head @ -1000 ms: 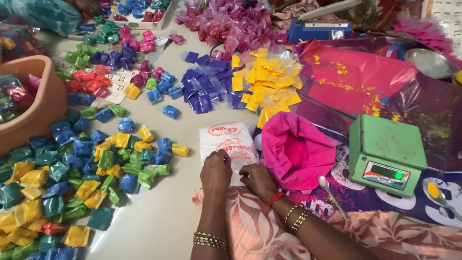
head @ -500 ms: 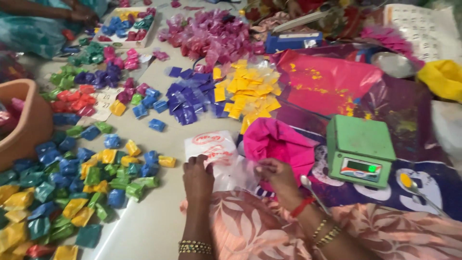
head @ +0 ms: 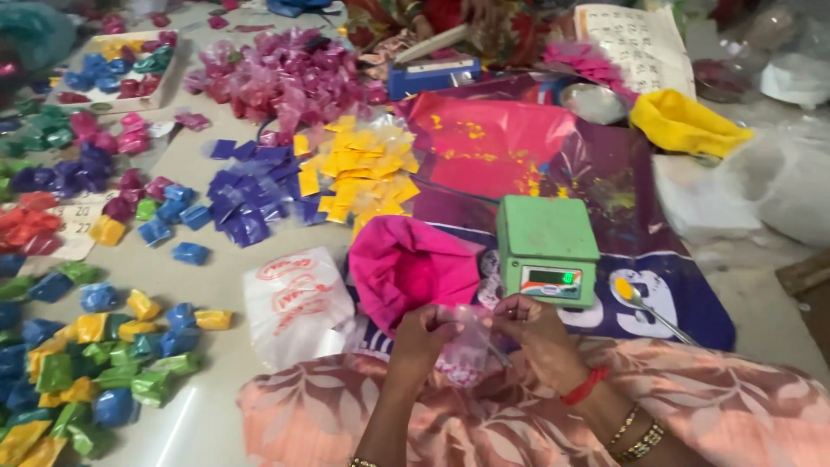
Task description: The person weighs colored powder on a digital scale and fills small plastic packets with it.
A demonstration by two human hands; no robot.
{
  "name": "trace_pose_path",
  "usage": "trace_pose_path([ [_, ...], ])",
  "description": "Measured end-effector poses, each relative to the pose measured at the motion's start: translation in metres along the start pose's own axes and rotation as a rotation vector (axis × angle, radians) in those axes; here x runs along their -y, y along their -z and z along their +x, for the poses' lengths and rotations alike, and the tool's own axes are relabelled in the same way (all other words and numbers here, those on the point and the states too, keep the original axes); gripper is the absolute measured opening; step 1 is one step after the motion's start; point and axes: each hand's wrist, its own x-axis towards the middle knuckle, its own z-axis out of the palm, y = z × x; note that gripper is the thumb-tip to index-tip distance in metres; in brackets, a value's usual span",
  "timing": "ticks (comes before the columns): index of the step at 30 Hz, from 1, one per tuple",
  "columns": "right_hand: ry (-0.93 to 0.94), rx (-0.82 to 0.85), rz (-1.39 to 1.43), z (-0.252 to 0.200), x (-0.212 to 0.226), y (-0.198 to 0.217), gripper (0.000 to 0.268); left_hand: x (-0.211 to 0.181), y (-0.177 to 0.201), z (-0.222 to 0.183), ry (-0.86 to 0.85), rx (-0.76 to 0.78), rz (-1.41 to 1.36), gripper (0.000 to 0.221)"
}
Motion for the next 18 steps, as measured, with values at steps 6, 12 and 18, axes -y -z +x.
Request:
trace_pose_path([
  [6,-0.115,-0.05,0.185,0.009,-0.028,0.038,0.015,0.06,-0.003,0.012,-0.201,-0.2,0.303,0.019],
  [12,-0.132,-0.073,0.331,0.01,-0.008,0.046,0.019,0.113,-0.019,0.026,0.048,-0.191,0.936,0.05],
  [18,-0.115,-0.121,0.477,0.008,-0.016,0.043,0.022,0.038,-0.052,0.006,0.483,-0.227,-0.608,0.038],
])
